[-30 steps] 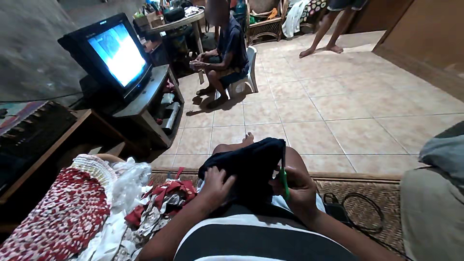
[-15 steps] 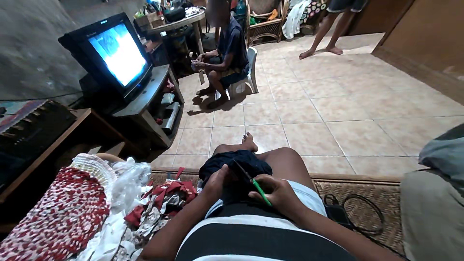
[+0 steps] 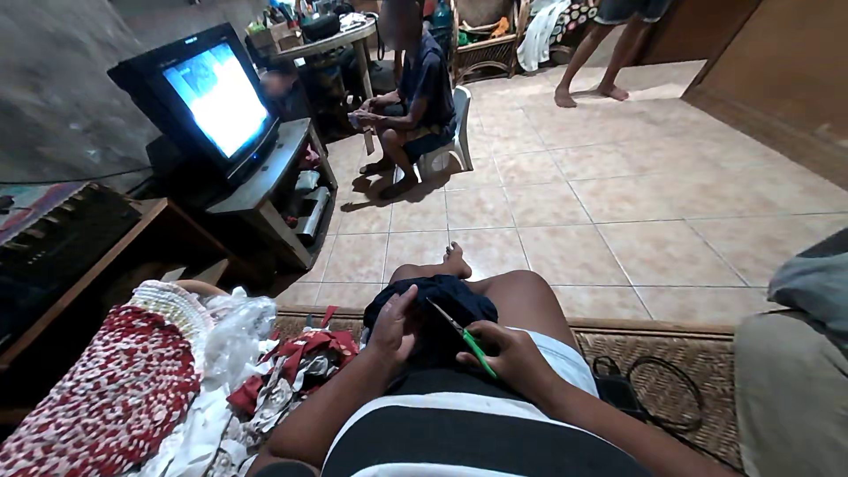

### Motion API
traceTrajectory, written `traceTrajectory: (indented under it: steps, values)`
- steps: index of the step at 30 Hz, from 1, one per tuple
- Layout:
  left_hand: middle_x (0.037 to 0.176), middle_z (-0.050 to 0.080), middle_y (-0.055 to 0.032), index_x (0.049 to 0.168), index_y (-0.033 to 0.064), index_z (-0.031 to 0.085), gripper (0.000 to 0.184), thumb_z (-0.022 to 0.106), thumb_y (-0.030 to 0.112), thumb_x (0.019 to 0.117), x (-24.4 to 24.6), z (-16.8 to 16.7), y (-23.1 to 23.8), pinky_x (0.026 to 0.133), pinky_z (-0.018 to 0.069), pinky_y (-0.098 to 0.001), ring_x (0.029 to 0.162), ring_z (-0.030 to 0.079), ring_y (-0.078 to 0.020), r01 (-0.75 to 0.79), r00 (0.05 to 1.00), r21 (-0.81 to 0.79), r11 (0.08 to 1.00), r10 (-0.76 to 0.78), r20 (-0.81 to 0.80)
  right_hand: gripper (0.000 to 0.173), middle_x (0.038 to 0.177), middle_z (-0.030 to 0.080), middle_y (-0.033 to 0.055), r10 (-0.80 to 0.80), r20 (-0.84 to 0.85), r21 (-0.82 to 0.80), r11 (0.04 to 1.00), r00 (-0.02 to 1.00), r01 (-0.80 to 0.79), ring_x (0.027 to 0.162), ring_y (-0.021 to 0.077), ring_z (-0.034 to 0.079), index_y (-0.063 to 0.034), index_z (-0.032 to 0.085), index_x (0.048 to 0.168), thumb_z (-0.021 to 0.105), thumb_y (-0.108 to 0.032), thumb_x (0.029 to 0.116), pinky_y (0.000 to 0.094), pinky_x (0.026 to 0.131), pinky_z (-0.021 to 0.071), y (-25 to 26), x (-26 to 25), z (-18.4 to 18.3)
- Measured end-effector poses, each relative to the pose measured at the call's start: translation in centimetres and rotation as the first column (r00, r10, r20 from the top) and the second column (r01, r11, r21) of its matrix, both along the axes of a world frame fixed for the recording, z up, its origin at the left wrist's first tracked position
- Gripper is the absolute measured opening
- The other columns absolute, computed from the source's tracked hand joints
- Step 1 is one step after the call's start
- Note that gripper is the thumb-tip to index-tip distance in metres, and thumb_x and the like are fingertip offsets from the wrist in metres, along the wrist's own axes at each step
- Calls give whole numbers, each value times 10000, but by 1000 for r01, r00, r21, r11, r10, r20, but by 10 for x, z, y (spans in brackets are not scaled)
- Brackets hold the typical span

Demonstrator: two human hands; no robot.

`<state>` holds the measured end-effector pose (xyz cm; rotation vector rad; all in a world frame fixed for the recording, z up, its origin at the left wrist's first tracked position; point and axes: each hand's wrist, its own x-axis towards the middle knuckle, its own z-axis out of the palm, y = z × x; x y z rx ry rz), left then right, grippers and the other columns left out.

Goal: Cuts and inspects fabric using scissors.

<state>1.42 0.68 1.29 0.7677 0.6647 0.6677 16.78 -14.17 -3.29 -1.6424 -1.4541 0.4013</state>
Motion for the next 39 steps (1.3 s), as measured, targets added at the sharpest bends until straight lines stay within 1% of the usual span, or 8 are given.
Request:
traceTrajectory:
  steps: [2,6,14,18,21,30,36,39]
  values:
    - [890,681,-76,1145,1,528,124,461,71,1068,-4,0,0,810,584,-303,800,685,-132,7,999,73,997,-9,33,429,797,700,90,-3,-7,-9,1000,1000,3,627,121,619,-20,724,1081,790,-374,848,285,599,530,-1,0,0]
    - [1000,686,-94,1170,-41,534,206,560,-71,967,-13,-2,1,865,594,-328,894,697,-155,25,1000,230,973,-23,-9,445,798,700,91,11,9,14,1000,1000,-11,621,115,615,-19,724,1072,789,-397,846,278,589,527,0,1,-1]
    - [1004,706,-94,1151,-51,567,301,691,-37,877,-19,-12,6,862,597,-327,921,703,-150,112,992,431,895,-72,-109,591,791,676,51,80,-32,-77,994,996,-82,643,105,604,-56,700,1135,789,-539,805,301,605,527,0,4,-2]
    - [1026,711,-101,1167,-58,572,336,709,-18,863,-19,-18,7,888,588,-327,959,699,-147,64,996,487,871,-27,-84,607,810,677,61,88,-22,-91,992,996,-89,656,132,608,-63,699,1137,782,-563,803,335,609,529,2,4,-3]
    - [1039,711,-106,1185,-63,560,347,690,-37,865,-19,-19,7,906,582,-339,979,697,-150,18,1000,484,875,-5,-29,606,806,679,71,93,-14,-86,992,996,-94,655,142,609,-62,703,1138,782,-562,807,346,610,529,2,4,-5]
    - [1043,723,-99,1172,-67,562,352,699,-69,848,-19,-15,2,930,581,-323,984,707,-140,125,992,528,840,-100,-75,584,798,670,49,77,-17,-68,995,997,-78,637,107,586,-67,704,1134,772,-553,815,308,594,513,1,3,-4]
    - [1046,715,-101,1207,-69,533,399,700,-82,844,-19,-17,0,929,581,-324,985,705,-140,64,998,508,859,-60,-25,408,772,694,117,42,56,-15,999,998,-42,610,181,626,-9,723,1063,804,-337,835,351,584,535,-1,0,0]
    - [1053,699,-75,1235,-36,492,410,672,-58,868,-20,-18,0,923,571,-329,984,691,-133,66,994,418,906,-94,47,388,756,692,113,40,67,-19,999,997,-39,597,175,622,-13,725,1050,800,-328,837,341,575,529,-1,-1,2]
